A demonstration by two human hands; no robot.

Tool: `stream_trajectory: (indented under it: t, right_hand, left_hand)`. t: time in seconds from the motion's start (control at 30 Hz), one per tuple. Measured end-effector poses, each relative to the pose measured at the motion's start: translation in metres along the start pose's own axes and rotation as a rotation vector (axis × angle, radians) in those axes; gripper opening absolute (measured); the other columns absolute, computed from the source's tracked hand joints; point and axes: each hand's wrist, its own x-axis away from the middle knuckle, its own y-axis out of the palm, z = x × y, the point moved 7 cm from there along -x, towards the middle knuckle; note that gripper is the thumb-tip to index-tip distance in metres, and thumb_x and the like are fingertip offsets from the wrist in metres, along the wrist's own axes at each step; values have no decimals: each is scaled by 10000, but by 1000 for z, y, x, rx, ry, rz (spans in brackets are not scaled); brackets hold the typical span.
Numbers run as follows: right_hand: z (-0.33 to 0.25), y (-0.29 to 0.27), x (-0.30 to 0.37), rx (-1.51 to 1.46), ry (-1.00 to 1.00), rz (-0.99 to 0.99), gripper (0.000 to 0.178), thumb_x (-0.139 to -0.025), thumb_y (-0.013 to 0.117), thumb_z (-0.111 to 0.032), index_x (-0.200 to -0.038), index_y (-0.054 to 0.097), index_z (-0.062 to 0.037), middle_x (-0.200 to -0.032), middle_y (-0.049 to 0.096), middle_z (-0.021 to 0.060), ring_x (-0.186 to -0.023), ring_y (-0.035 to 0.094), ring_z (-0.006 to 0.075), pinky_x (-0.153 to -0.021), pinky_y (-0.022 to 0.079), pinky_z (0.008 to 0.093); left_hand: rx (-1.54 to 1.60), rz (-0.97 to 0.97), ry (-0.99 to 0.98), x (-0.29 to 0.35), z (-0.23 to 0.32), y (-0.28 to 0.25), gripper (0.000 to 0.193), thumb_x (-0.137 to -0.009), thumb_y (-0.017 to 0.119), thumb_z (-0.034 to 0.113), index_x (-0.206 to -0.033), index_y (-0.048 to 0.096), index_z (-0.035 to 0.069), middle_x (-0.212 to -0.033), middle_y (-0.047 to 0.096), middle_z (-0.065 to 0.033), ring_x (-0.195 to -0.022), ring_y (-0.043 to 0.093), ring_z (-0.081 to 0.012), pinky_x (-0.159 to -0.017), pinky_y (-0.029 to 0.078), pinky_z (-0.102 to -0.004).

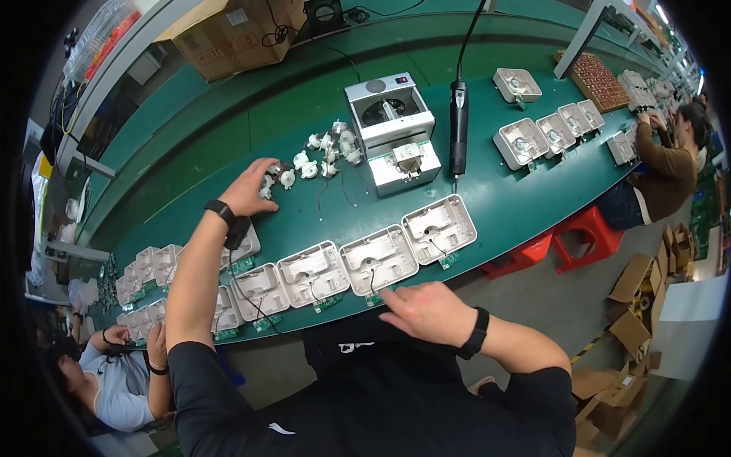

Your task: The person uses an electric screwdriver to drive screws into plastic housings before picking up motors and threading their wires through the housings. After placing the motors, they use the screwdriver again to secure them into place.

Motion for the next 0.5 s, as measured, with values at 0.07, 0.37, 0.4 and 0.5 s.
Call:
stream_trajectory:
  t: [0.07,0.37,0.4,0.5]
  right_hand:
    - [-7,5,-2,-17,-47,-2,298,-937,693,-293,-1062,585,-45,-746,643,80,-675,676,284,-590,532,384]
    - [3,-45,-6,-73,18,22,290,-939,701,-307,-1081,628,-66,-734,670,98,-686,691,293,-591,536,391]
    - [7,-60,-16,-76,58,47,288,-929,719,-296,-1090,657,-65,-726,682,103,-685,697,282,-605,541,378]
    - [11,-91,-74,-180,40,214,227,-916,725,-264,-1002,677,-60,-696,676,118,-672,686,315,-632,545,415]
  left_hand:
    - [-67,26,-48,-4,1,7,709,-719,814,163,-1359,528,54,-1341,573,-188,-1191,597,-372,-1074,474,-418]
    - [593,-154,-300,-12,-25,-24,516,-853,743,140,-1319,547,34,-1231,655,-138,-1086,644,-284,-765,607,-380]
    - [962,-1,-372,-8,-22,-41,446,-903,694,169,-1304,563,23,-1227,655,-141,-1094,646,-272,-729,620,-356]
    - [1569,192,-378,9,-16,-61,394,-966,630,227,-1287,584,3,-1229,649,-152,-1135,635,-277,-726,640,-341]
